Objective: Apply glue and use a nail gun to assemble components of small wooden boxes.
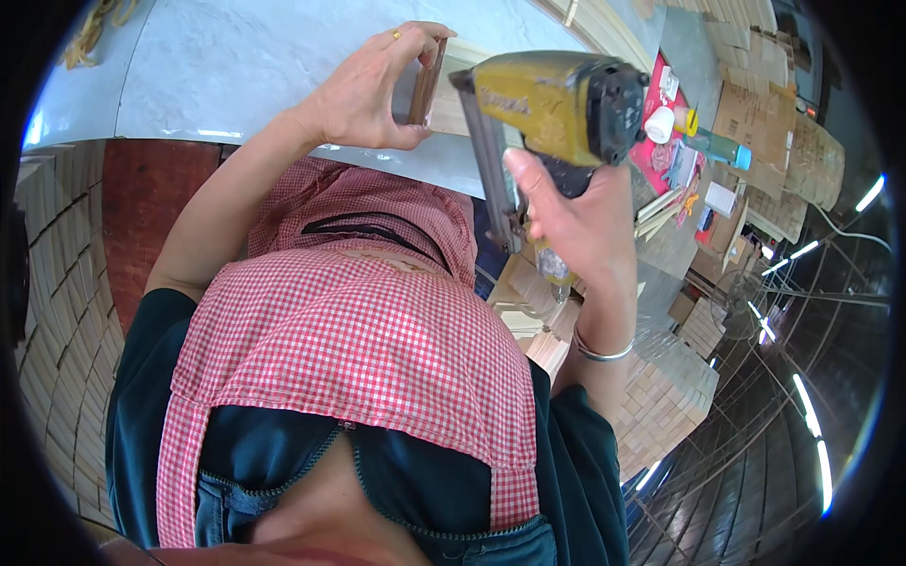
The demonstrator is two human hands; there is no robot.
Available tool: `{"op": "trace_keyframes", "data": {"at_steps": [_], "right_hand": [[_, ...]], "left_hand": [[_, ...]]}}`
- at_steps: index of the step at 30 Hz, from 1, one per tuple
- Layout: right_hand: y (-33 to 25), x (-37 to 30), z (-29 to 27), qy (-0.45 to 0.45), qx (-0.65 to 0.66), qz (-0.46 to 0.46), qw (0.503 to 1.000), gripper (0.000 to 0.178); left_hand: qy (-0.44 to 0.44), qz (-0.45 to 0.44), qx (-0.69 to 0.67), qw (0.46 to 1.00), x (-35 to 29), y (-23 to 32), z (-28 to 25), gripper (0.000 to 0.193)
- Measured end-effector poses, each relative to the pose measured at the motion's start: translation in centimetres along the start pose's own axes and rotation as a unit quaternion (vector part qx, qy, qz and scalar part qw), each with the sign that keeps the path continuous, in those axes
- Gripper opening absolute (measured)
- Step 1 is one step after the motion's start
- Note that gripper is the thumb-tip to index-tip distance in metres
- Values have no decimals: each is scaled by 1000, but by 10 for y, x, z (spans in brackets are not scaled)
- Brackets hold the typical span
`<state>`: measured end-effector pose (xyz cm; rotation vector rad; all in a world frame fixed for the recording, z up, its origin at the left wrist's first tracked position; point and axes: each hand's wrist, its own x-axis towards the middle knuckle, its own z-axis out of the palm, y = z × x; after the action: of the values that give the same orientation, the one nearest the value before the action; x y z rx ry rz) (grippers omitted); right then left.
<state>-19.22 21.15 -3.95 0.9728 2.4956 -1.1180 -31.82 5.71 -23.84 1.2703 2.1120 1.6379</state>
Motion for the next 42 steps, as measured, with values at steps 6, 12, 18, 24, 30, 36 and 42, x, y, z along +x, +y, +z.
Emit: {"op": "trace_keyframes", "data": {"at_steps": [6, 12, 18, 24, 30, 36, 42], "right_hand": [[-2, 27, -8, 14, -5, -23, 1000, 28], [-2, 34, -5, 2, -17, -23, 1000, 31], [-4, 35, -4, -4, -4, -27, 1000, 33], [1, 35, -17, -15, -15, -31, 999, 32], [29, 28, -39, 54, -19, 13, 998, 31], [40, 23, -40, 92, -16, 40, 995, 29], [44, 25, -40, 83, -5, 39, 996, 29]], "left_hand": [[9, 19, 31, 999, -3, -4, 4, 63], [17, 32, 21, 999, -8, -7, 1, 63], [38, 51, 35, 997, -11, -10, 3, 61], [8, 41, 52, 998, -14, -7, -3, 73], [-47, 35, 188, 980, -5, 26, -19, 92], [-29, 104, 376, 920, 33, 40, 47, 72], [-120, 29, 365, 923, 37, 43, 48, 83]]}}
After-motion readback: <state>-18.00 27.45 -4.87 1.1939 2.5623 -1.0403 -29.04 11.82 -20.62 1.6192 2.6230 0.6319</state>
